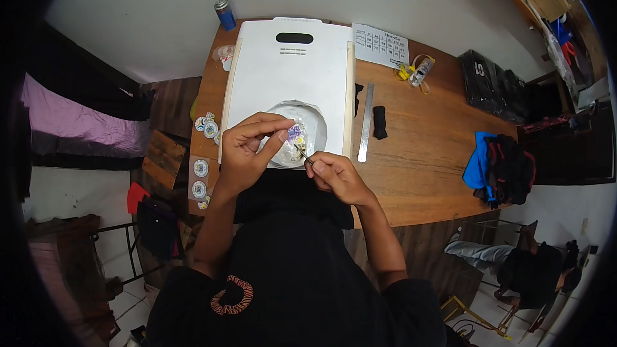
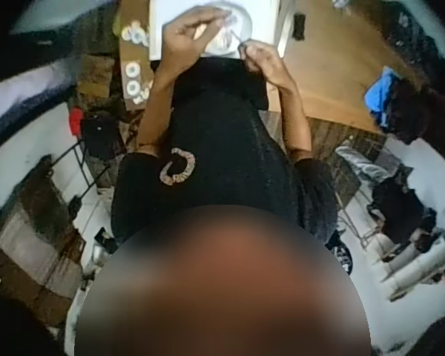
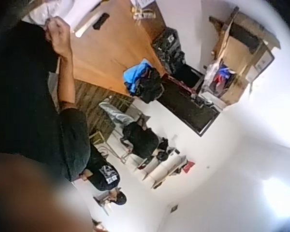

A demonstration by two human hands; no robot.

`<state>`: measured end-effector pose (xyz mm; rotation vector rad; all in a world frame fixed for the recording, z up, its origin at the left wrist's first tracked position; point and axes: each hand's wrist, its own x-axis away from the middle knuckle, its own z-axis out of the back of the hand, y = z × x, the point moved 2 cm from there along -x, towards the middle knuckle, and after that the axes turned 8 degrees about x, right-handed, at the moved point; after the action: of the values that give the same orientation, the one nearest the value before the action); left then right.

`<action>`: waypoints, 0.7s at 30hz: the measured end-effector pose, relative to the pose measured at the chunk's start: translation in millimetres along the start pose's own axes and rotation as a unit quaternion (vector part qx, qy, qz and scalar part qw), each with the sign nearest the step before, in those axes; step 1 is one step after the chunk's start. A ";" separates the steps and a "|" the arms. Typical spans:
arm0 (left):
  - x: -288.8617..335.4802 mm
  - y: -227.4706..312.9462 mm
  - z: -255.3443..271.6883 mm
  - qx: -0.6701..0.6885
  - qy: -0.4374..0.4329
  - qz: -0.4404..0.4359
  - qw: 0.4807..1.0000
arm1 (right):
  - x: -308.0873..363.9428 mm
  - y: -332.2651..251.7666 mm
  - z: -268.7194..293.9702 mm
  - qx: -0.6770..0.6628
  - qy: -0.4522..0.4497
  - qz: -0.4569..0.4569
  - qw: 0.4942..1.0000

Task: Weeding excess vinyl from a small decal using a metal pick tool on a workbench.

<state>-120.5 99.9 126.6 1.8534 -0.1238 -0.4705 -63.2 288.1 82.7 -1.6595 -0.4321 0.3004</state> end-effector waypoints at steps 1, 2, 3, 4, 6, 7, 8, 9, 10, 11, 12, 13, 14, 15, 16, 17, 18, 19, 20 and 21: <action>-0.5 -0.8 0.0 0.003 0.001 -0.001 1.000 | -0.1 -0.1 0.5 0.000 0.000 0.000 1.000; -0.3 -1.1 -0.2 0.006 0.001 -0.001 1.000 | 0.1 -0.5 0.9 0.004 0.001 0.001 1.000; -0.3 -0.3 -1.0 0.006 0.001 -0.001 1.000 | 0.3 -0.8 1.1 0.007 0.001 0.002 1.000; -0.4 1.0 -1.7 0.013 0.006 0.004 1.000 | 0.6 -0.7 1.1 0.007 0.001 0.002 1.000; -0.2 0.2 -1.6 0.020 0.011 0.009 1.000 | 0.8 0.0 1.5 0.010 0.002 -0.001 1.000; 0.3 -1.7 -1.1 0.016 0.009 0.003 1.000 | 0.7 -0.1 1.2 0.010 0.003 -0.002 1.000; 0.7 -2.5 -0.7 0.013 0.007 -0.003 1.000 | 0.6 -0.6 0.8 0.009 0.004 0.000 1.000; 0.7 -2.4 -0.4 0.013 0.007 -0.003 1.000 | 0.5 -0.9 0.5 0.008 0.004 0.002 1.000; 0.6 -2.2 -0.2 0.013 0.007 0.000 1.000 | 0.5 -0.9 0.4 0.007 0.004 0.002 1.000; 0.4 -2.1 -0.1 0.013 0.006 0.002 1.000 | 0.3 -0.8 0.5 0.006 0.004 0.002 1.000; 0.2 -1.8 -0.2 0.013 0.006 0.002 1.000 | 0.1 -0.8 0.6 0.005 0.003 0.003 1.000; 0.1 -1.3 -0.5 0.011 0.005 0.000 1.000 | -0.1 -0.8 0.8 0.005 0.003 0.003 1.000; 0.1 -0.9 -0.8 0.009 0.004 -0.001 1.000 | 0.1 -1.2 0.9 0.000 0.000 0.003 1.000; 0.2 -0.8 -0.7 0.009 0.004 -0.001 1.000 | 0.2 -1.3 0.8 -0.006 -0.003 0.004 1.000; 0.2 -0.8 -0.5 0.012 0.004 0.000 1.000 | 0.3 -1.1 0.8 -0.006 -0.003 0.004 1.000; 0.0 -0.8 -0.4 0.014 0.004 0.001 1.000 | 0.3 -0.7 0.9 -0.007 -0.004 0.004 1.000; 0.2 -0.9 -0.6 0.014 0.004 0.001 1.000 | 0.3 -0.2 0.9 -0.009 -0.006 0.004 1.000; 0.7 -0.9 -0.8 0.015 0.007 0.000 1.000 | 0.4 0.3 0.9 -0.009 -0.006 0.005 1.000; 1.0 -1.1 -0.8 0.016 0.009 0.000 1.000 | 0.6 1.0 0.9 -0.007 -0.005 0.008 1.000; 0.2 -0.9 -0.6 0.016 0.009 0.000 1.000 | 0.6 1.4 0.9 -0.004 -0.004 0.012 1.000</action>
<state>-120.2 100.6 125.9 1.8883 -0.1191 -0.4539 -63.0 289.1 81.2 -1.6731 -0.4207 0.3239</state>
